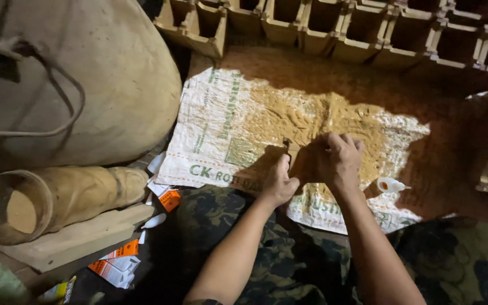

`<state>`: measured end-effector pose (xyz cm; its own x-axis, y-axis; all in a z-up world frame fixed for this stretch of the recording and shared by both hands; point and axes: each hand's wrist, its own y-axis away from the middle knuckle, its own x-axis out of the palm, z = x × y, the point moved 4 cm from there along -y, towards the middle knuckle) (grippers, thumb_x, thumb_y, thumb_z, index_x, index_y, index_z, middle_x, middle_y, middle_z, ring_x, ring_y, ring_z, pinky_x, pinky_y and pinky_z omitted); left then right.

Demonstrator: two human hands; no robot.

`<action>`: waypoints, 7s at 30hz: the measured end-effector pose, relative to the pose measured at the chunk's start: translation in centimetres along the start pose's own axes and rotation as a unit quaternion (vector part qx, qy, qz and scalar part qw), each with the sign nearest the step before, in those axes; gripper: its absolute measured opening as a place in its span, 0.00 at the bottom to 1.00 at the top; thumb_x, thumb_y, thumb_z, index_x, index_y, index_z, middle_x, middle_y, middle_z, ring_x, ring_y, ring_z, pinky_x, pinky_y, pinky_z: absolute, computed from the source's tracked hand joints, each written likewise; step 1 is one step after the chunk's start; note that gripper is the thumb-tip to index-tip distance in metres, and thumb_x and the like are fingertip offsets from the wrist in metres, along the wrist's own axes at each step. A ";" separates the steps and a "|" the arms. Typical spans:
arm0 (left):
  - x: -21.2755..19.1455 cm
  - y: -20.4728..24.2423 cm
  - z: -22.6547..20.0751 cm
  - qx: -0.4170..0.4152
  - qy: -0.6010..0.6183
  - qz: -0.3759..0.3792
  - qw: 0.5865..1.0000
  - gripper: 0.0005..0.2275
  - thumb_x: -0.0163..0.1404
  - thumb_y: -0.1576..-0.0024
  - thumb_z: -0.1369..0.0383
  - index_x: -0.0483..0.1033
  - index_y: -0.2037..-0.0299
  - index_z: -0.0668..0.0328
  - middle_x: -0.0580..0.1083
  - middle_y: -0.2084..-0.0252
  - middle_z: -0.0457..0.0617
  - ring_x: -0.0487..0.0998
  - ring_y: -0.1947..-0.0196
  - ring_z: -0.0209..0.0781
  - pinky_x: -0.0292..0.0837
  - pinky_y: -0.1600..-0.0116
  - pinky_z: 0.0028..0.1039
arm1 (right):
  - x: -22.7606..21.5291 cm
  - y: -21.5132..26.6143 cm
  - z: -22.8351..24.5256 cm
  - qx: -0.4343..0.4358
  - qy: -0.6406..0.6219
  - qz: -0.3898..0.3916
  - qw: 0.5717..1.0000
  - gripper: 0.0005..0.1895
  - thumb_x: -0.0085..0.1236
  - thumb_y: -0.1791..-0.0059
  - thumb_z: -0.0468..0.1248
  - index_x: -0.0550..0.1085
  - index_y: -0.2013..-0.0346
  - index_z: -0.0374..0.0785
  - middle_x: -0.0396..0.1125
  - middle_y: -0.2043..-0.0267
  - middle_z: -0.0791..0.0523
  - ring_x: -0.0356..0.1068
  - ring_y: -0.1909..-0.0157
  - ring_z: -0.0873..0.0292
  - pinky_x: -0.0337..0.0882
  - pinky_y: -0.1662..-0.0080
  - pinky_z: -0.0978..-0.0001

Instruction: The person applies glue to the edges of small wooden components and joins them together to form a larger wooden structure.

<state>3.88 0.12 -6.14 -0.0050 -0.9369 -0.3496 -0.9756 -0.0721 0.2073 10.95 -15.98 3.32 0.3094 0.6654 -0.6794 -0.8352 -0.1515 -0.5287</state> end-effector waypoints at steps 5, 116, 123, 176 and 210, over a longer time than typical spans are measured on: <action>0.8 0.0 1.0 0.021 0.012 0.011 1.000 0.18 0.47 0.60 0.69 0.66 0.56 0.54 0.78 0.68 0.50 0.76 0.71 0.56 0.69 0.66 0.38 | -0.5 -0.2 1.3 -0.002 0.002 0.100 0.995 0.19 0.74 0.66 0.45 0.76 0.64 0.52 0.71 0.67 0.61 0.69 0.58 0.53 0.61 0.55 0.60; -1.6 4.0 -14.9 -0.061 0.172 0.190 0.965 0.29 0.22 0.32 0.50 0.46 0.26 0.60 0.53 0.25 0.58 0.54 0.26 0.42 0.39 0.22 0.29 | -9.5 3.0 8.5 -0.011 0.092 -0.039 0.995 0.10 0.71 0.58 0.39 0.80 0.63 0.47 0.61 0.74 0.59 0.66 0.73 0.54 0.71 0.67 0.69; 1.1 2.2 -1.9 -0.158 0.067 0.173 0.970 0.36 0.20 0.40 0.33 0.50 0.24 0.37 0.55 0.24 0.48 0.53 0.25 0.43 0.36 0.21 0.30 | -9.8 2.4 9.2 -0.027 0.069 -0.030 0.997 0.12 0.70 0.60 0.33 0.80 0.63 0.42 0.61 0.73 0.56 0.66 0.73 0.51 0.71 0.66 0.67; 1.9 2.3 0.8 -0.051 0.200 0.198 0.958 0.37 0.23 0.34 0.39 0.47 0.24 0.60 0.55 0.26 0.55 0.57 0.29 0.42 0.48 0.25 0.34 | -8.0 3.5 8.6 -0.053 0.094 -0.025 0.994 0.10 0.72 0.58 0.36 0.81 0.64 0.40 0.61 0.74 0.57 0.67 0.71 0.52 0.69 0.67 0.65; 0.1 3.1 -4.0 -0.060 0.154 0.212 0.963 0.34 0.19 0.32 0.46 0.42 0.23 0.64 0.40 0.21 0.57 0.41 0.23 0.51 0.33 0.21 0.37 | -8.3 3.9 7.5 -0.042 0.122 -0.025 0.991 0.10 0.70 0.60 0.33 0.80 0.66 0.39 0.60 0.74 0.56 0.65 0.74 0.53 0.66 0.70 0.65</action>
<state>1.73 -1.55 -1.92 -0.3147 -0.9463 0.0741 -0.8676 0.3184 0.3819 1.71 -16.62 10.73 0.4588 0.4785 -0.7487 -0.7784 -0.1899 -0.5984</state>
